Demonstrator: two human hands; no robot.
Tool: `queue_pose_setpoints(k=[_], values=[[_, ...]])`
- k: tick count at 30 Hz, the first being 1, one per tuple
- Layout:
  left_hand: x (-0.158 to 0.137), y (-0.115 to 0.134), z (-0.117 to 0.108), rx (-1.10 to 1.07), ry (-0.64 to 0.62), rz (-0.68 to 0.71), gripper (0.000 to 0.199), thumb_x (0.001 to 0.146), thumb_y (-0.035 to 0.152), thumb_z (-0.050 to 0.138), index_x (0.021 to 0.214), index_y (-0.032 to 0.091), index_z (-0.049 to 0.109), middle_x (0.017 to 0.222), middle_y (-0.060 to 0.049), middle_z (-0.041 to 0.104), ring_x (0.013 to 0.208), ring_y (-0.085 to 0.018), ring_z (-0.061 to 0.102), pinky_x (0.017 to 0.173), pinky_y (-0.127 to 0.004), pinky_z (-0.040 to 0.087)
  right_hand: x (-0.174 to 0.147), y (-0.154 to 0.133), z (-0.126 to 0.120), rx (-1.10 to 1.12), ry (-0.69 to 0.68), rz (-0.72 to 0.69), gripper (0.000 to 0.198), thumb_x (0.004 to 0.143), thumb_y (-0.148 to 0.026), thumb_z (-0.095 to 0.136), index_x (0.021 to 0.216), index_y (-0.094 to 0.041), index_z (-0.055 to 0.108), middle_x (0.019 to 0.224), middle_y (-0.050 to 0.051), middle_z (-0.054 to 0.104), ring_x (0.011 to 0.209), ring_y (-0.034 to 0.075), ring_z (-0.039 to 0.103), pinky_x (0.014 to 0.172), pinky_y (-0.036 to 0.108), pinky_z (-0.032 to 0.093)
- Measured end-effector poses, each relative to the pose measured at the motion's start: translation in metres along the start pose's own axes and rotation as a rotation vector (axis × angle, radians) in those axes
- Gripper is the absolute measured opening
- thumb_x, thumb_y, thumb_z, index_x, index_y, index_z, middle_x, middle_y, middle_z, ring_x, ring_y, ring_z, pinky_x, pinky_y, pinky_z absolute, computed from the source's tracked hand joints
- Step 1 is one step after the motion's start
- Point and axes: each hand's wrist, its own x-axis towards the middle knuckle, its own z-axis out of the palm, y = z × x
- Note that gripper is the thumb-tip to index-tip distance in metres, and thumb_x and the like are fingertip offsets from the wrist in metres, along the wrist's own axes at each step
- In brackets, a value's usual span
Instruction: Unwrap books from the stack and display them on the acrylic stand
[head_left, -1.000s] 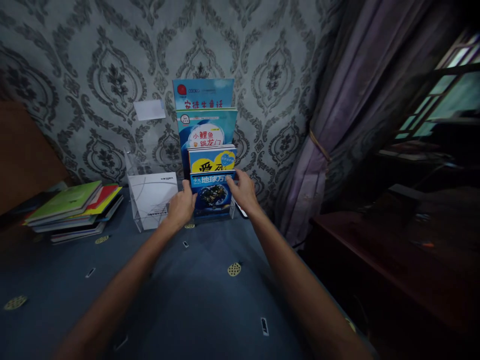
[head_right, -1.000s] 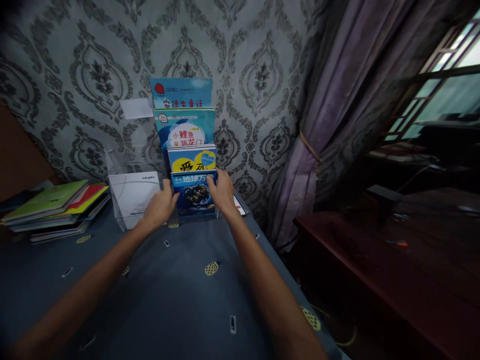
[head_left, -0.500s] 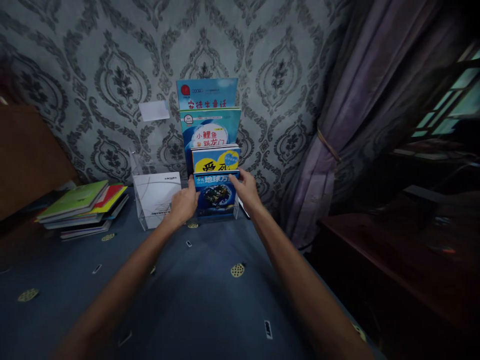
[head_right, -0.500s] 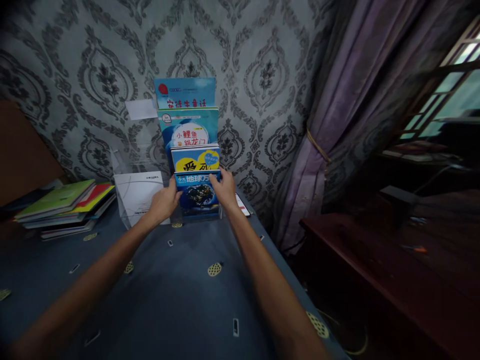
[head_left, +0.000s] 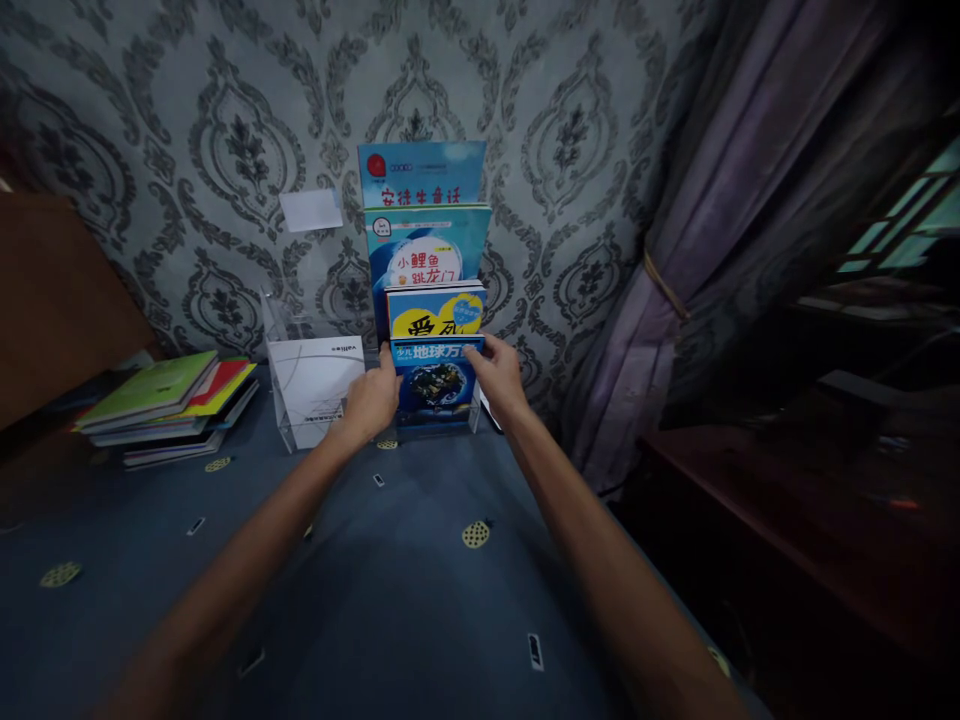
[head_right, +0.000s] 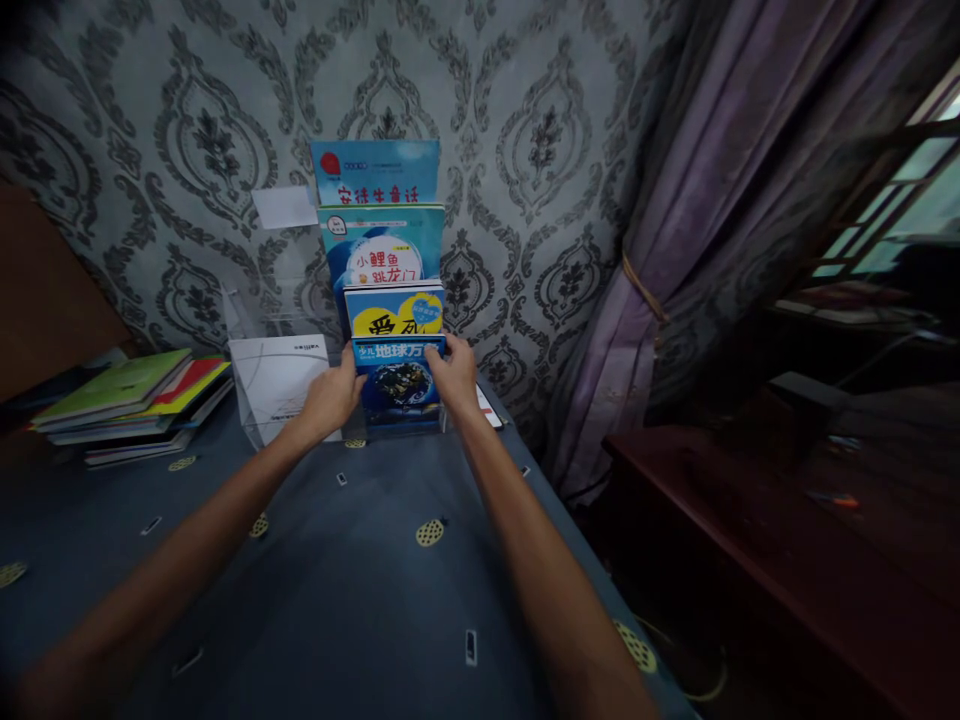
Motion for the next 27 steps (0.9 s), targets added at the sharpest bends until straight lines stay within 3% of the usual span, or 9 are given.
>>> queue_pose_setpoints(k=[9, 27], values=[[-0.004, 0.001, -0.009, 0.004, -0.045, -0.019, 0.063, 0.103, 0.03, 0.039, 0.158, 0.008, 0.017, 0.111, -0.024, 0.074, 0.104, -0.036, 0.073, 0.085, -0.042, 0.053, 0.0, -0.001, 0.0, -0.034, 0.005, -0.004, 0.029, 0.076, -0.034, 0.061, 0.098, -0.021, 0.074, 0.089, 0.003, 0.07, 0.095, 0.026, 0.062, 0.086, 0.039, 0.053], [-0.01, -0.002, -0.013, -0.014, -0.043, 0.005, 0.062, 0.103, 0.032, 0.039, 0.156, 0.006, 0.02, 0.111, -0.023, 0.075, 0.103, -0.037, 0.073, 0.084, -0.044, 0.054, 0.005, -0.006, -0.011, -0.034, 0.042, -0.003, 0.042, 0.074, -0.031, 0.065, 0.113, -0.017, 0.072, 0.111, 0.012, 0.075, 0.106, 0.031, 0.068, 0.097, 0.05, 0.053]])
